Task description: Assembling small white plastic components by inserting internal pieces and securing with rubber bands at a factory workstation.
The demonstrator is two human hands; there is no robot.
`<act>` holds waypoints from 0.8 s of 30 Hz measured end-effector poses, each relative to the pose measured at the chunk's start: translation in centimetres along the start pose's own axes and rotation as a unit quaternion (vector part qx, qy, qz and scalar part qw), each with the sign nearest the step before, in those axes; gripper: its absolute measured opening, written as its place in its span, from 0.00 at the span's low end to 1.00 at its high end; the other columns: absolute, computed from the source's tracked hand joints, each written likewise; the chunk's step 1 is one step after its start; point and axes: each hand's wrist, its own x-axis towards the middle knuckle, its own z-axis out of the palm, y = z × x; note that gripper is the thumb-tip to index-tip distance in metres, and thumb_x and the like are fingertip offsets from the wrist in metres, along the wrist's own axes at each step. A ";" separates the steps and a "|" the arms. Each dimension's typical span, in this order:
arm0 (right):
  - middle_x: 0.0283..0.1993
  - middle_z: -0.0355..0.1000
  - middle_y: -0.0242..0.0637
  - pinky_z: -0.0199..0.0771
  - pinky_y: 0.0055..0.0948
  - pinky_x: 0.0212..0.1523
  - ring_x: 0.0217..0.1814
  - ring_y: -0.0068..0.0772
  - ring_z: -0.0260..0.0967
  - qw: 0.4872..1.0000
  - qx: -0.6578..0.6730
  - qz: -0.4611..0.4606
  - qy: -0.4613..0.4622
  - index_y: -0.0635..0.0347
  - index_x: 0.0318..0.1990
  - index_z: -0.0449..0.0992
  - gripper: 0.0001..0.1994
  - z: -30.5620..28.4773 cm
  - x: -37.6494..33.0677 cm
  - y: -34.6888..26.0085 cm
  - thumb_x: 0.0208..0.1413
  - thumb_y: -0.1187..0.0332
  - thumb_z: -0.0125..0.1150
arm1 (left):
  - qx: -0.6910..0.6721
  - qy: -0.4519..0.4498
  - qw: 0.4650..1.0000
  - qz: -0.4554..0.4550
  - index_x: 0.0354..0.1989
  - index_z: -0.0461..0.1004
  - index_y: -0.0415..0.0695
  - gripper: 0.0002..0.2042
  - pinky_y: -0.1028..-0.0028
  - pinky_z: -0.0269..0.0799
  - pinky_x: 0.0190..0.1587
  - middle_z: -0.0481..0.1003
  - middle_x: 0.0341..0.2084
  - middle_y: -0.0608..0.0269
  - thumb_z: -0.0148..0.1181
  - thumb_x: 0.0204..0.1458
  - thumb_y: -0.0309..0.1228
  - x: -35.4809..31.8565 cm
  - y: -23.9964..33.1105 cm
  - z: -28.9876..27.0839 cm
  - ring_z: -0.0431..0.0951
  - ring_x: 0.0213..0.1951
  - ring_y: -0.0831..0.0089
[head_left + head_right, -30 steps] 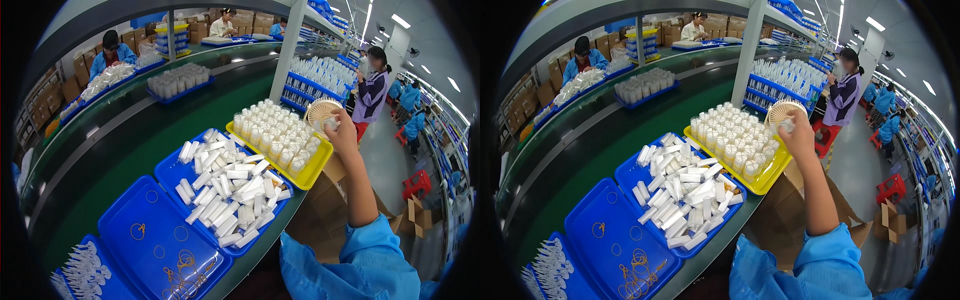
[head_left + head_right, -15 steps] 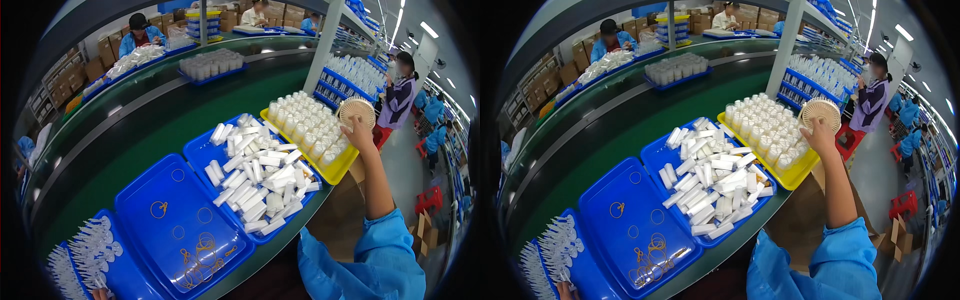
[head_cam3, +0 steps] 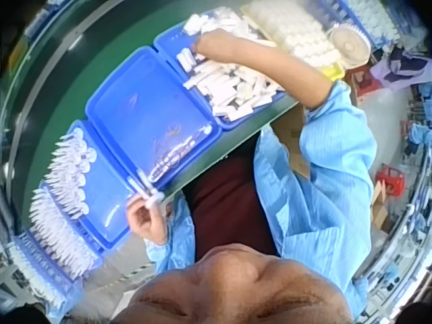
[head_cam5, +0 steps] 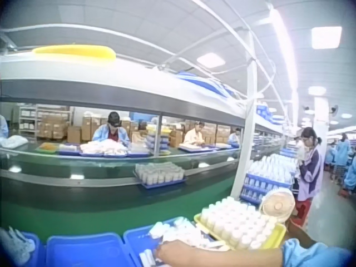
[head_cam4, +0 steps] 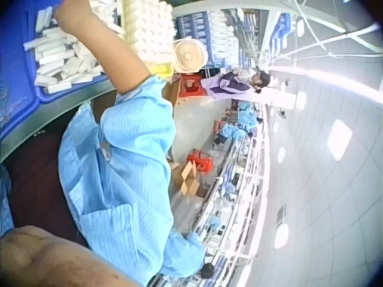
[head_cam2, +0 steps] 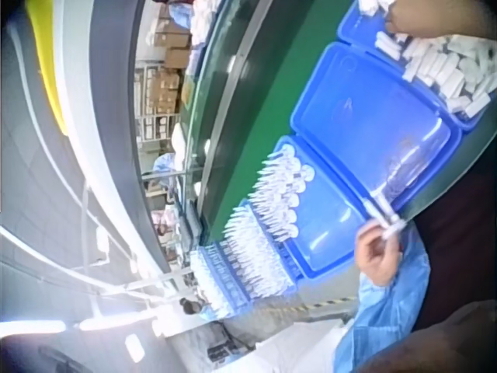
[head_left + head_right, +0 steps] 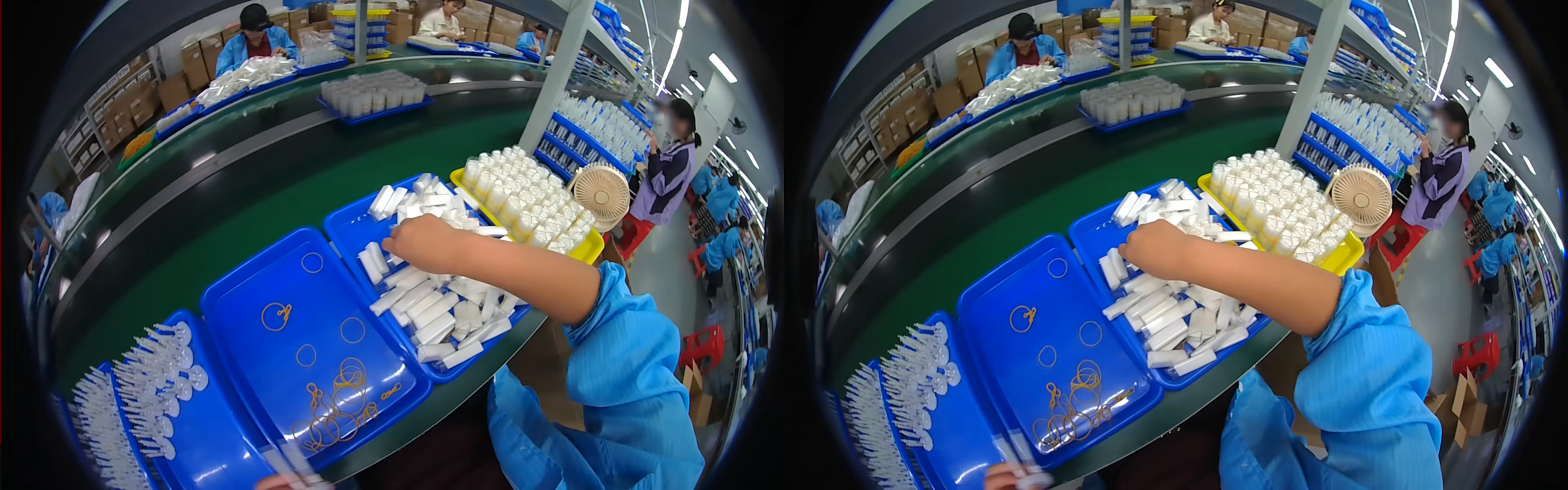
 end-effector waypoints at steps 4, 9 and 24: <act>0.28 0.74 0.41 0.72 0.36 0.29 0.31 0.42 0.74 0.996 -0.052 0.020 -0.066 0.60 0.42 0.71 0.13 -1.7 -0.3 -0.7 0.45 0.73 0.53 | -0.262 -0.061 0.960 -0.072 0.38 0.62 0.38 0.12 0.76 0.72 0.35 0.69 0.32 0.56 0.55 0.46 0.16 1.0 -0.5 4.5 0.73 0.30 0.72; 0.24 0.70 0.36 0.69 0.29 0.27 0.26 0.33 0.71 0.932 0.331 0.142 0.034 0.58 0.50 0.59 0.21 -5.1 -3.9 -4.7 0.48 0.71 0.56 | -0.295 -0.116 0.942 -0.109 0.38 0.64 0.37 0.12 0.75 0.70 0.40 0.67 0.36 0.57 0.54 0.46 0.13 1.9 -1.3 7.8 0.71 0.36 0.72; 0.34 0.64 0.27 0.63 0.16 0.28 0.31 0.14 0.62 0.419 0.894 0.154 0.043 0.57 0.54 0.61 0.19 -5.6 -9.4 -10.7 0.56 0.65 0.55 | -0.176 -0.193 0.963 0.065 0.32 0.72 0.37 0.03 0.73 0.70 0.35 0.73 0.31 0.55 0.57 0.48 0.20 3.9 -0.5 10.4 0.74 0.32 0.67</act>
